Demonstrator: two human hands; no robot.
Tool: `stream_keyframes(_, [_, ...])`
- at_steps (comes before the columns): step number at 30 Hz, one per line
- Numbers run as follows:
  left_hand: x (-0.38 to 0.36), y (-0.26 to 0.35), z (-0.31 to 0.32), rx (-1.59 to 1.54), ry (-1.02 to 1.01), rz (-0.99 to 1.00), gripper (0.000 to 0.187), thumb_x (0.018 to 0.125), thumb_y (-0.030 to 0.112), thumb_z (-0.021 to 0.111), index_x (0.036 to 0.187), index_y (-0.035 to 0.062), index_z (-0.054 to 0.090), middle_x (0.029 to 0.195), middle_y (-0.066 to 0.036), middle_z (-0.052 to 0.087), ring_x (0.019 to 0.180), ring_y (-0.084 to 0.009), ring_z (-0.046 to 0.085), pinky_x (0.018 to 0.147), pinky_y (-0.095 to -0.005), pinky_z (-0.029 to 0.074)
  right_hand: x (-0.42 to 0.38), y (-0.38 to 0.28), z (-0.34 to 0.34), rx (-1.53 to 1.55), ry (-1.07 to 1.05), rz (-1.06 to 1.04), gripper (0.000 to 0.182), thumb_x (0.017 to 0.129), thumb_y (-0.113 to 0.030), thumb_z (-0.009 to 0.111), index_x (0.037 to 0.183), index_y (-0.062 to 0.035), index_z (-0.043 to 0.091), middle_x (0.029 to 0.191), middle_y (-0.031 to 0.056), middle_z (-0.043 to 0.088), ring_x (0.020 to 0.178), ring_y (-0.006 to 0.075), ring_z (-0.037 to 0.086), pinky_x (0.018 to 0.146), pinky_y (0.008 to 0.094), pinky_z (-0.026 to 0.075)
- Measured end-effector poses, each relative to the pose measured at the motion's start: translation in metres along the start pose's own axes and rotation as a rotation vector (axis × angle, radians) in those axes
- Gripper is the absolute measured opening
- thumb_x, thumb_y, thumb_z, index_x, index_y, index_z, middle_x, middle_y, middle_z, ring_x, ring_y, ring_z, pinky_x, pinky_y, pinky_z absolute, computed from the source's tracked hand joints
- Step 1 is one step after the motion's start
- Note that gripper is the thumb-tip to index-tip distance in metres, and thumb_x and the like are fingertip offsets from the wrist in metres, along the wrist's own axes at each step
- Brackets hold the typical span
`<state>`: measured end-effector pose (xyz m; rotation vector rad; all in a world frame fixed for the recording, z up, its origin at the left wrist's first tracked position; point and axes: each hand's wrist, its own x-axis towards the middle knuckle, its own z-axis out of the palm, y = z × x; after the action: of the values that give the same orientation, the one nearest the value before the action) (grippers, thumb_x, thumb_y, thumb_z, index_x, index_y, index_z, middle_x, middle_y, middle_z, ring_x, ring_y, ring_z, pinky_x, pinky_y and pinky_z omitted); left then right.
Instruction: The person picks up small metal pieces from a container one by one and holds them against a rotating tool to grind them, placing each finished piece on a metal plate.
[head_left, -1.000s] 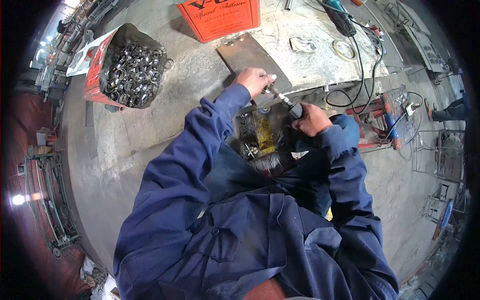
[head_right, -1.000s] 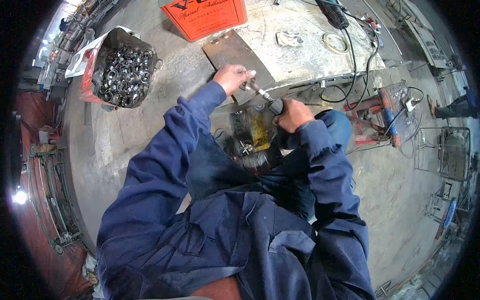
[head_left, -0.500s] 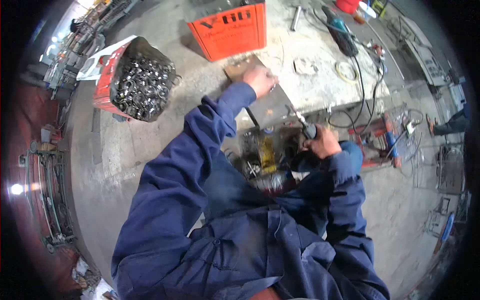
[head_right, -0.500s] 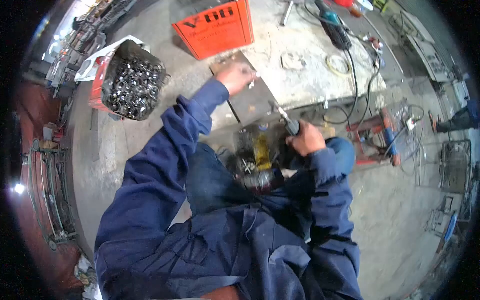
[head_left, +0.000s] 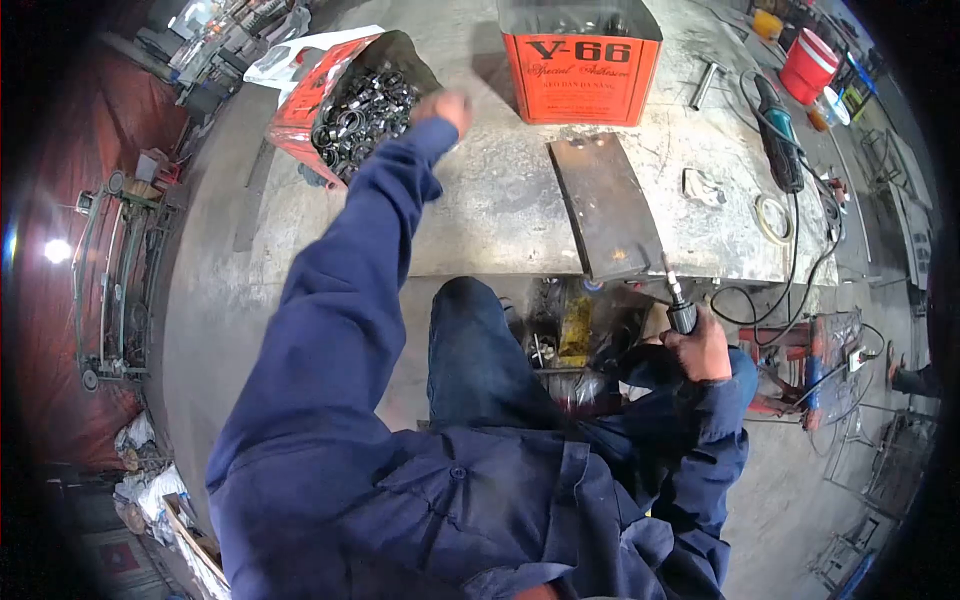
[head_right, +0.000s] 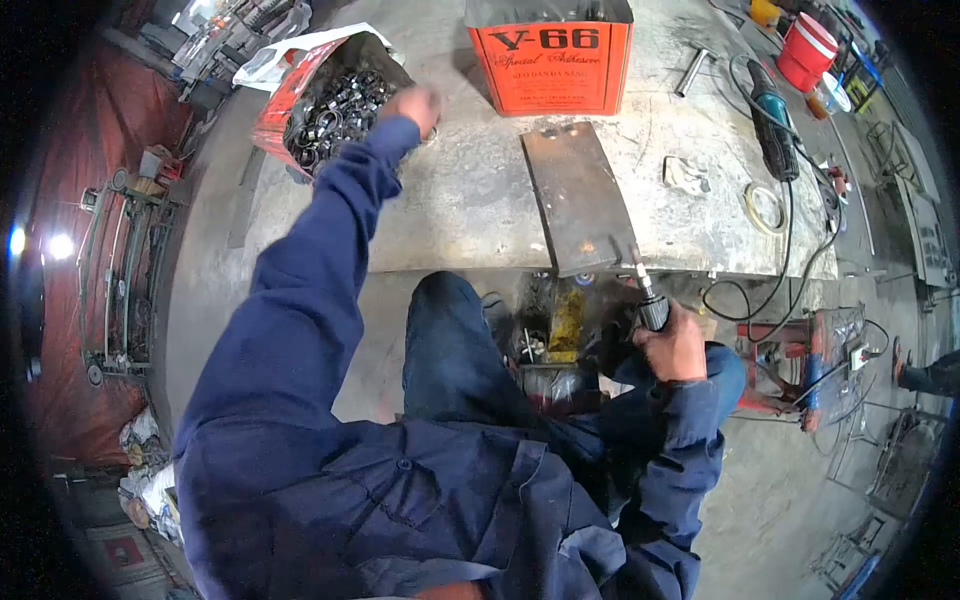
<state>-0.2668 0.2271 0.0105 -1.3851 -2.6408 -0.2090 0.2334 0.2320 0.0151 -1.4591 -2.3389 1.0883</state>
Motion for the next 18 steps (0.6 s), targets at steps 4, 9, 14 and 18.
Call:
stream_keyframes(4, [-0.03, -0.033, 0.051, 0.155, -0.044, -0.052, 0.022, 0.083, 0.031, 0.052, 0.088, 0.0134, 0.063, 0.093, -0.015, 0.065, 0.087, -0.0342, 0.062, 0.076, -0.0437, 0.047, 0.001, 0.001, 0.0, -0.004, -0.009, -0.003, 0.038, 0.062, -0.015, 0.067, 0.096, -0.0004, 0.06, 0.085, 0.0236, 0.062, 0.085, 0.0393, 0.06, 0.074, 0.0415, 0.047])
stream_keyframes(9, [-0.038, -0.031, 0.061, -0.017, 0.063, 0.167, 0.021, 0.083, 0.022, 0.053, 0.092, 0.0082, 0.066, 0.093, -0.015, 0.066, 0.08, -0.0296, 0.065, 0.068, -0.0403, 0.05, 0.001, 0.004, -0.002, -0.014, -0.021, 0.015, 0.041, 0.062, -0.017, 0.069, 0.099, -0.0013, 0.059, 0.089, 0.0249, 0.062, 0.09, 0.0411, 0.058, 0.077, 0.0436, 0.046])
stream_keyframes(14, [-0.108, 0.108, -0.017, -1.117, -0.618, 0.159, 0.022, 0.085, 0.027, 0.064, 0.096, 0.0076, 0.061, 0.07, 0.001, 0.054, 0.061, -0.0091, 0.052, 0.052, -0.0241, 0.043, 0.006, 0.01, 0.001, 0.034, -0.051, -0.004, 0.044, 0.063, -0.019, 0.07, 0.102, -0.0011, 0.059, 0.092, 0.0253, 0.061, 0.093, 0.0397, 0.058, 0.079, 0.0426, 0.046])
stream_keyframes(18, [-0.142, 0.169, -0.011, -1.23, -1.073, 0.181, 0.022, 0.089, 0.03, 0.059, 0.094, 0.0092, 0.059, 0.067, 0.005, 0.047, 0.054, -0.004, 0.044, 0.046, -0.0188, 0.035, 0.002, 0.006, -0.002, -0.048, -0.02, 0.046, 0.043, 0.064, -0.02, 0.07, 0.102, -0.0025, 0.059, 0.091, 0.0232, 0.062, 0.092, 0.0392, 0.058, 0.078, 0.041, 0.046])
